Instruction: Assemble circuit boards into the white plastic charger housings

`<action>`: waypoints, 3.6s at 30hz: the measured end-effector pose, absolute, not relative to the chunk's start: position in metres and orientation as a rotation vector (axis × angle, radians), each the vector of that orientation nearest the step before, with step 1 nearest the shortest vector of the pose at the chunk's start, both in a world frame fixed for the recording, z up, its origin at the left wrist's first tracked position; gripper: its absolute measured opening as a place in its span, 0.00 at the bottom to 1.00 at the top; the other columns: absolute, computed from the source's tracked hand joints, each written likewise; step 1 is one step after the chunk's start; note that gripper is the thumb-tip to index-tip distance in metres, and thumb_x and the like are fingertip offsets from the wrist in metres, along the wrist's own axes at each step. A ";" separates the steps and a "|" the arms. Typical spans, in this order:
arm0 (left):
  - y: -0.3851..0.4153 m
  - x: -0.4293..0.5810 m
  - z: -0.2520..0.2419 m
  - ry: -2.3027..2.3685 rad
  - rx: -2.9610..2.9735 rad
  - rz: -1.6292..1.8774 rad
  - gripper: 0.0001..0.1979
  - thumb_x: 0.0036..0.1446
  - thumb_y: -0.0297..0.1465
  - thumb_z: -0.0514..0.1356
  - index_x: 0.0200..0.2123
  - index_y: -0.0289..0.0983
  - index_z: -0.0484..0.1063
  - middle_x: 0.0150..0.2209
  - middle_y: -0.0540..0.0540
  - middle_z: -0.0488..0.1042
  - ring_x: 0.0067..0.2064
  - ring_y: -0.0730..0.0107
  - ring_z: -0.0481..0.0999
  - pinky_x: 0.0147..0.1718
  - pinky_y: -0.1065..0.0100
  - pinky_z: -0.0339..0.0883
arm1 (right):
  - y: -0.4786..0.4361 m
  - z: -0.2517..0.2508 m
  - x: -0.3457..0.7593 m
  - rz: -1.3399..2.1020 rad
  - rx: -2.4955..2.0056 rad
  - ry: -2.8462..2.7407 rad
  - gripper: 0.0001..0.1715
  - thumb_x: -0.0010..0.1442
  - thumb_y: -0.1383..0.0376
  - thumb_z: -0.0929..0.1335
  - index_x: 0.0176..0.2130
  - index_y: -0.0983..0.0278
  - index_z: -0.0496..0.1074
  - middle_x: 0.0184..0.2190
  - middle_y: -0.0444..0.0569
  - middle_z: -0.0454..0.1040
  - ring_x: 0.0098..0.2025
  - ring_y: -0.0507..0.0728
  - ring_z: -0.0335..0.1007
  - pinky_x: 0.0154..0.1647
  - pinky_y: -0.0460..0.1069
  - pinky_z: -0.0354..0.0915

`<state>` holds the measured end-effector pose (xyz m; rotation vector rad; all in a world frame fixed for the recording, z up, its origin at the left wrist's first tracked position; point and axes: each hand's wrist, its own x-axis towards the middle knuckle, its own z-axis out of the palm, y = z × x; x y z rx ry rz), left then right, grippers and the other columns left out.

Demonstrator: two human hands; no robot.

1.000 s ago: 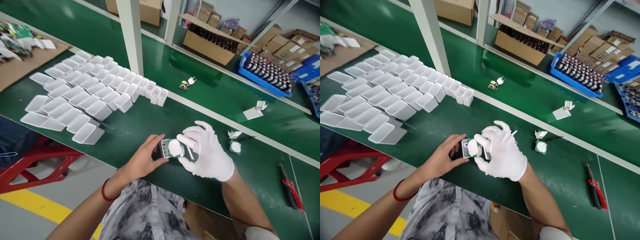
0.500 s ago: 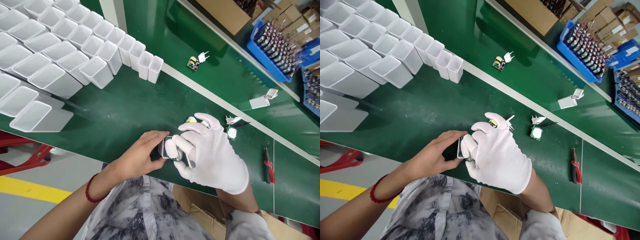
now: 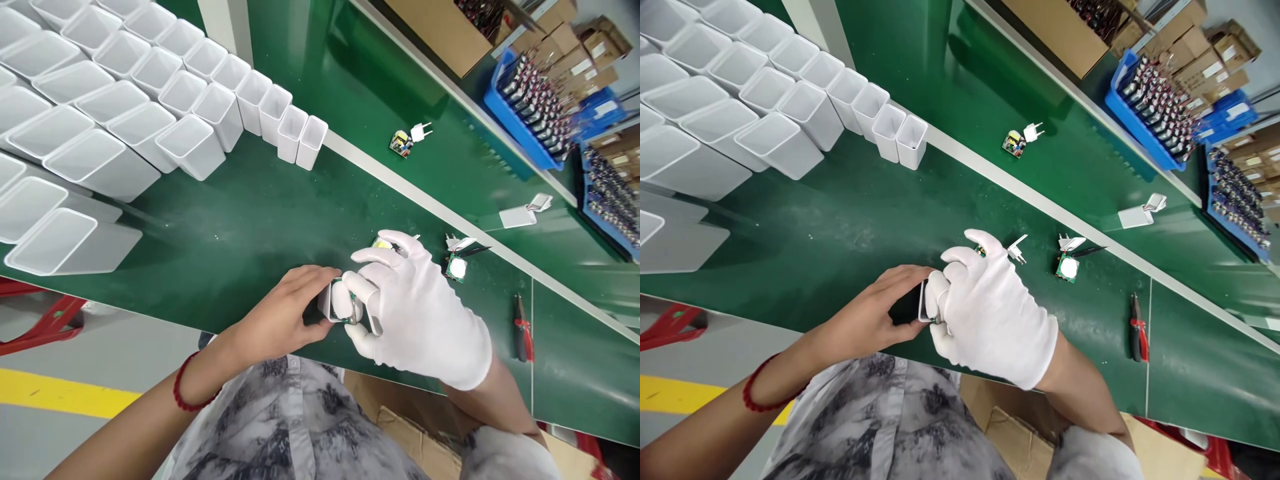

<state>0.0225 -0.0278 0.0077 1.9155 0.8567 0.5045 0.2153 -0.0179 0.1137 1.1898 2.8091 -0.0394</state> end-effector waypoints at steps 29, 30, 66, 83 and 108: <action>-0.027 0.020 0.004 0.837 1.930 0.493 0.29 0.59 0.29 0.60 0.62 0.40 0.58 0.61 0.43 0.68 0.64 0.56 0.62 0.60 0.55 0.64 | -0.019 0.119 0.206 0.002 1.187 2.750 0.07 0.55 0.61 0.66 0.30 0.62 0.72 0.28 0.50 0.74 0.50 0.67 0.72 0.66 0.66 0.52; -0.027 0.020 0.004 0.833 1.930 0.495 0.29 0.59 0.28 0.60 0.62 0.40 0.58 0.61 0.43 0.68 0.64 0.56 0.62 0.59 0.56 0.64 | -0.019 0.120 0.206 -0.012 1.192 2.749 0.07 0.55 0.61 0.66 0.31 0.62 0.72 0.29 0.50 0.74 0.51 0.67 0.72 0.66 0.66 0.52; -0.031 0.018 -0.001 0.980 1.788 0.492 0.30 0.62 0.35 0.59 0.66 0.53 0.56 0.62 0.44 0.68 0.63 0.47 0.67 0.36 0.67 0.79 | 0.062 0.082 0.374 0.143 2.696 1.921 0.33 0.64 0.55 0.65 0.63 0.66 0.62 0.59 0.61 0.67 0.56 0.63 0.70 0.56 0.54 0.65; -0.018 0.038 0.024 1.081 1.691 0.638 0.13 0.65 0.32 0.53 0.48 0.40 0.76 0.47 0.41 0.78 0.50 0.60 0.76 0.51 0.56 0.73 | 0.119 0.065 0.409 -0.272 2.894 1.791 0.45 0.59 0.54 0.65 0.64 0.81 0.56 0.42 0.67 0.78 0.45 0.60 0.76 0.42 0.51 0.64; -0.039 0.022 0.031 1.191 1.663 0.686 0.14 0.67 0.32 0.49 0.35 0.37 0.72 0.38 0.46 0.69 0.35 0.70 0.73 0.38 0.68 0.71 | -0.072 0.035 0.204 -1.966 2.248 2.092 0.45 0.62 0.50 0.66 0.68 0.68 0.51 0.51 0.58 0.71 0.40 0.55 0.74 0.42 0.51 0.73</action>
